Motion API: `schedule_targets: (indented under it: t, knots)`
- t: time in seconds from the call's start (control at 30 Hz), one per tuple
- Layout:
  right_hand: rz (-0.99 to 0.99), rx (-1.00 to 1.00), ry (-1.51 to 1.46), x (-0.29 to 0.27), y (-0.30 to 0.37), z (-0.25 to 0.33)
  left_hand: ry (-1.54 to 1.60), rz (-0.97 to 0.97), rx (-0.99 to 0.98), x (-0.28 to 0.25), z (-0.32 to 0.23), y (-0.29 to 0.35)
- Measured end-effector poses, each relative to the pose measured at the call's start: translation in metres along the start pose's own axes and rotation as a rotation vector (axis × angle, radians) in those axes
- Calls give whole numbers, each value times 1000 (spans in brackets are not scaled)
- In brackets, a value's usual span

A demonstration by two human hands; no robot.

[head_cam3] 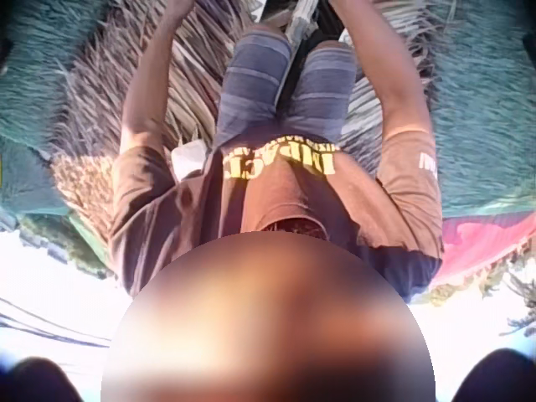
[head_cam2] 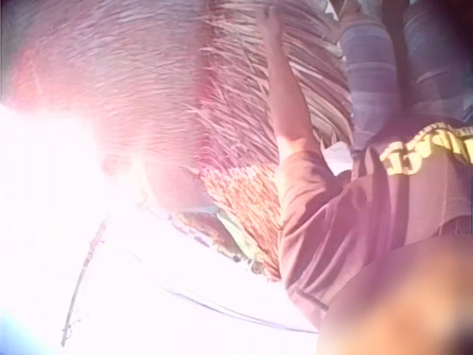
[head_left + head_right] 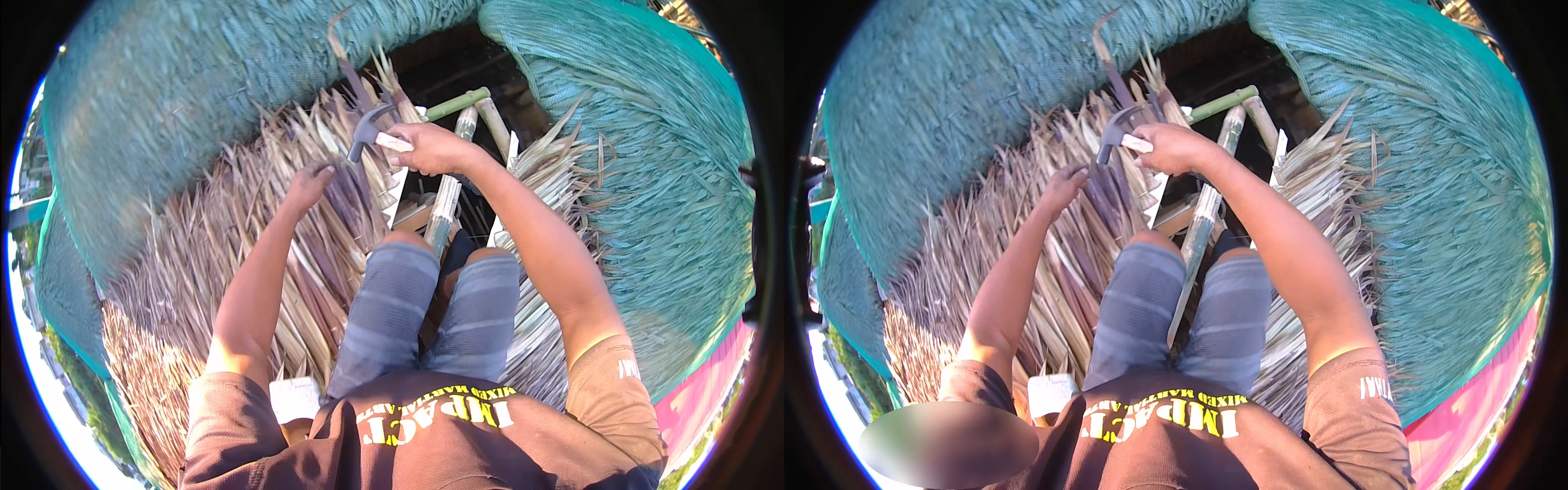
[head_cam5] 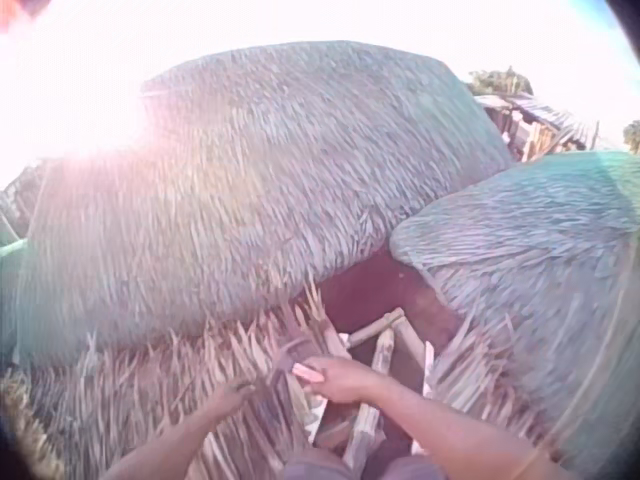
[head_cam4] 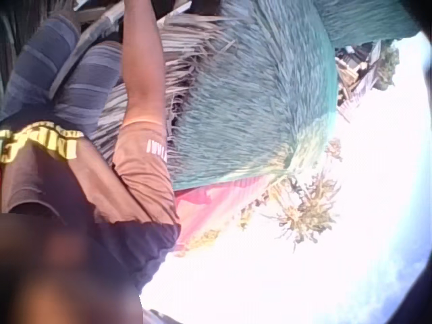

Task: The person installs thatch bundles onto a roof structure. They lift and position each bundle, then secure it by hammering nails into the underlying frame. The process is repeated across the visible roof area.

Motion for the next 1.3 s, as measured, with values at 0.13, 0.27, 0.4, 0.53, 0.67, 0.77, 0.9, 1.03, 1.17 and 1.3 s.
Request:
schedule_targets:
  t: [0.13,0.27,0.4,0.53,0.67,0.77,0.9,1.03,1.17,1.3]
  knots:
    - [115,-105,-69,42,34,95,150,-24,-135,-18,78,89]
    - [200,-213,459,68,56,171,222,-33,-161,-28,134,152]
    - [288,-216,434,94,78,207,271,-90,-197,-37,177,190]
    - [278,-278,488,113,86,227,328,-129,-197,-45,201,212]
    - [288,-301,526,126,87,231,374,-134,-227,-41,221,222]
    - [302,-267,526,127,88,224,417,-138,-263,-34,233,221]
    - [335,-212,545,129,82,215,458,-131,-255,-29,239,221]
    - [410,-196,545,150,60,216,463,-163,-284,-36,249,233]
    - [532,-287,530,193,28,235,530,-228,-279,-51,268,251]
    - [656,-325,491,236,2,254,575,-340,-286,-72,296,295]
Point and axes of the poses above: each hand's wrist, its own y-axis away from the middle knuckle, its own x-axis out of the palm, z = x × y, the point moved 10 cm from there along -y, towards the middle knuckle, and after that the axes turned 12 degrees about -x, right-handed, at the moved point
